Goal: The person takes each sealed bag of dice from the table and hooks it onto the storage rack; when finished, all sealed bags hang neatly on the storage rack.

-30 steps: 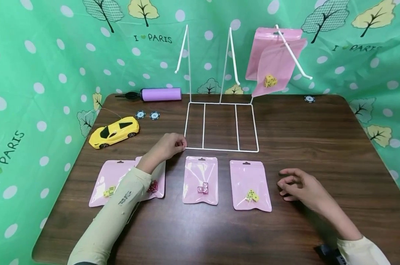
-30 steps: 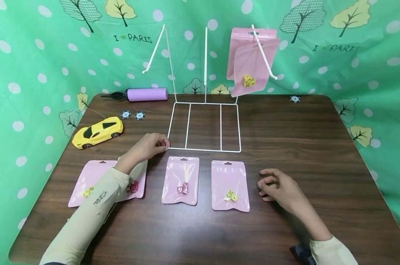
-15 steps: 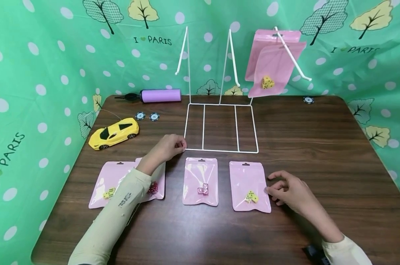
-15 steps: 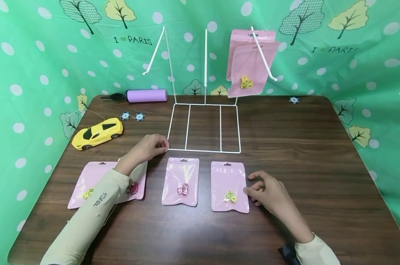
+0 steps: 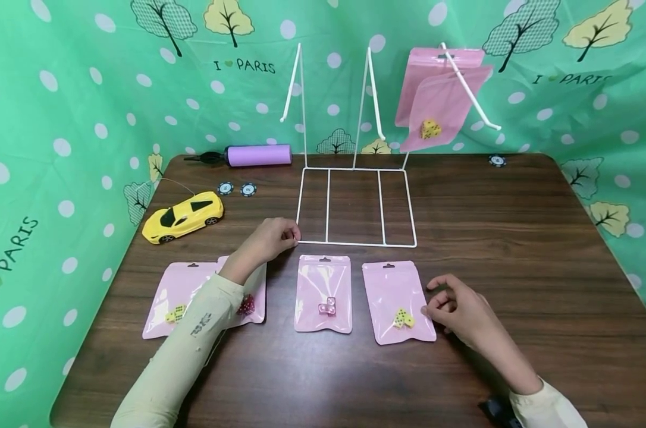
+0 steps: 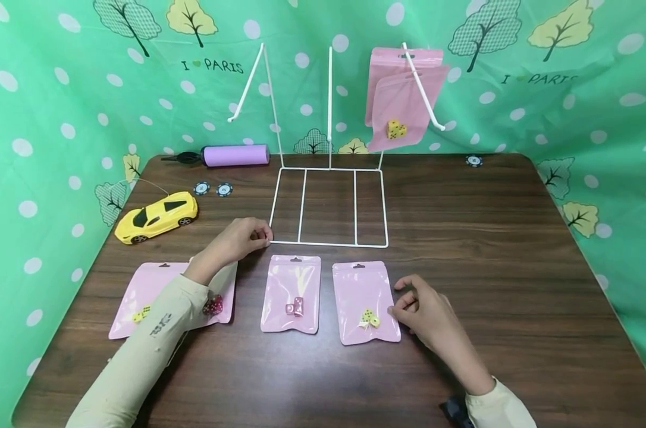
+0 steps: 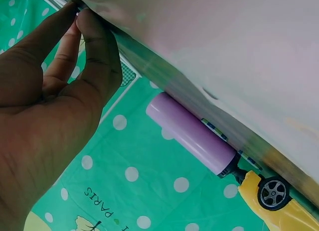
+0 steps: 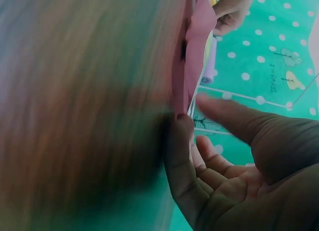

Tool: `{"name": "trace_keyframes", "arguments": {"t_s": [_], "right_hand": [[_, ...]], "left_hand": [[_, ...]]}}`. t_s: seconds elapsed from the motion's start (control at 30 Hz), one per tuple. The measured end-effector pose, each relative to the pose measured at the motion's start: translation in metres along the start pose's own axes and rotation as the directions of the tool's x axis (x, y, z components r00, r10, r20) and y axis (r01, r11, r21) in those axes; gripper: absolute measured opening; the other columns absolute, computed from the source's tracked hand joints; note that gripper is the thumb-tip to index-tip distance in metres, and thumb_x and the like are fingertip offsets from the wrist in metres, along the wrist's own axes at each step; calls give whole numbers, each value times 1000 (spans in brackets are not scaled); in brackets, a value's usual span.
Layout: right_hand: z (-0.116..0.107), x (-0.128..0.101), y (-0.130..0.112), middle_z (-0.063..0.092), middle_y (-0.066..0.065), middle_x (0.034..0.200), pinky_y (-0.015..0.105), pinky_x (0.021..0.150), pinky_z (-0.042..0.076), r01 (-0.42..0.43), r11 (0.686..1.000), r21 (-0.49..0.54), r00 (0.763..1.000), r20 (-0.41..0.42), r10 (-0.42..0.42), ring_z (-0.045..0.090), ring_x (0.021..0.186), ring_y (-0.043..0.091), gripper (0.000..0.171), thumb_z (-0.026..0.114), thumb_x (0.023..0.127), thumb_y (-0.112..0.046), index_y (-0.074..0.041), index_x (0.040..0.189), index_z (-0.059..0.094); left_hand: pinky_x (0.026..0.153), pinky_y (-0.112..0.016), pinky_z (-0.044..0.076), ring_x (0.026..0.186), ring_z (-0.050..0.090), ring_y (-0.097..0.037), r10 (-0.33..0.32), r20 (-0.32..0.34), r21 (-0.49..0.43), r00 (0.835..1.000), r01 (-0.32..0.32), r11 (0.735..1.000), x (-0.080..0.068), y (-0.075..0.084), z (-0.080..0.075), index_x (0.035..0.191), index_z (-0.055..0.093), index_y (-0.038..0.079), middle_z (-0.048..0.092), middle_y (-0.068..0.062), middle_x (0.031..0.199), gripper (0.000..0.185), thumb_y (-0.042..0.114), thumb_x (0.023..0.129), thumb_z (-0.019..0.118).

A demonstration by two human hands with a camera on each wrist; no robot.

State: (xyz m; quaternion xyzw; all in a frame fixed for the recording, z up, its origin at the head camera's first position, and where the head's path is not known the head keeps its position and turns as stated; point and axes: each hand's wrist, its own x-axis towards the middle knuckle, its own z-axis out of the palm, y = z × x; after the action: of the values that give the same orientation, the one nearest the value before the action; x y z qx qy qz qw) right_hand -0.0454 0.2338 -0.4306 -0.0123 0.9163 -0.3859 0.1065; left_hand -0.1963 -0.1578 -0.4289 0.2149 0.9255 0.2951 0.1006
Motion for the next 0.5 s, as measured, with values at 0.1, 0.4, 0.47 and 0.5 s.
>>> {"name": "trace_keyframes", "arguments": {"t_s": [0.1, 0.4, 0.47, 0.5], "right_hand": [[3, 0, -1, 69, -1, 83, 27, 54, 51, 22, 1000, -5, 1000, -15, -22, 58, 61, 9, 37, 78, 91, 1, -1, 123, 60], [8, -1, -2, 65, 0, 88, 22, 63, 47, 121, 992, 42, 992, -37, -120, 57, 70, 3, 23, 71, 89, 9, -5, 107, 73], [10, -2, -2, 65, 2, 90, 22, 63, 46, 130, 988, 84, 991, -30, -128, 57, 69, 1, 23, 70, 89, 10, -4, 107, 74], [11, -2, -2, 65, 3, 92, 21, 62, 46, 136, 984, 117, 991, -25, -134, 57, 68, 1, 23, 70, 89, 11, -3, 108, 74]], "left_hand": [[75, -35, 51, 77, 62, -18, -8, -3, -4, 1000, 8, 1000, -2, 0, 0, 90, 72, 8, 70, -4, 81, 12, -2, 97, 74], [74, -34, 50, 76, 61, -18, -11, 0, 2, 1000, 11, 1000, -2, 0, -1, 90, 72, 8, 69, -3, 81, 12, -1, 97, 74], [74, -34, 50, 77, 62, -17, -15, 3, 4, 1000, 15, 1000, -1, 0, -1, 90, 72, 8, 70, -3, 81, 12, 0, 97, 74], [74, -34, 50, 76, 62, -17, -18, 5, 5, 1000, 18, 1000, -1, 0, -1, 90, 72, 9, 70, -3, 81, 12, 0, 98, 74]]}}
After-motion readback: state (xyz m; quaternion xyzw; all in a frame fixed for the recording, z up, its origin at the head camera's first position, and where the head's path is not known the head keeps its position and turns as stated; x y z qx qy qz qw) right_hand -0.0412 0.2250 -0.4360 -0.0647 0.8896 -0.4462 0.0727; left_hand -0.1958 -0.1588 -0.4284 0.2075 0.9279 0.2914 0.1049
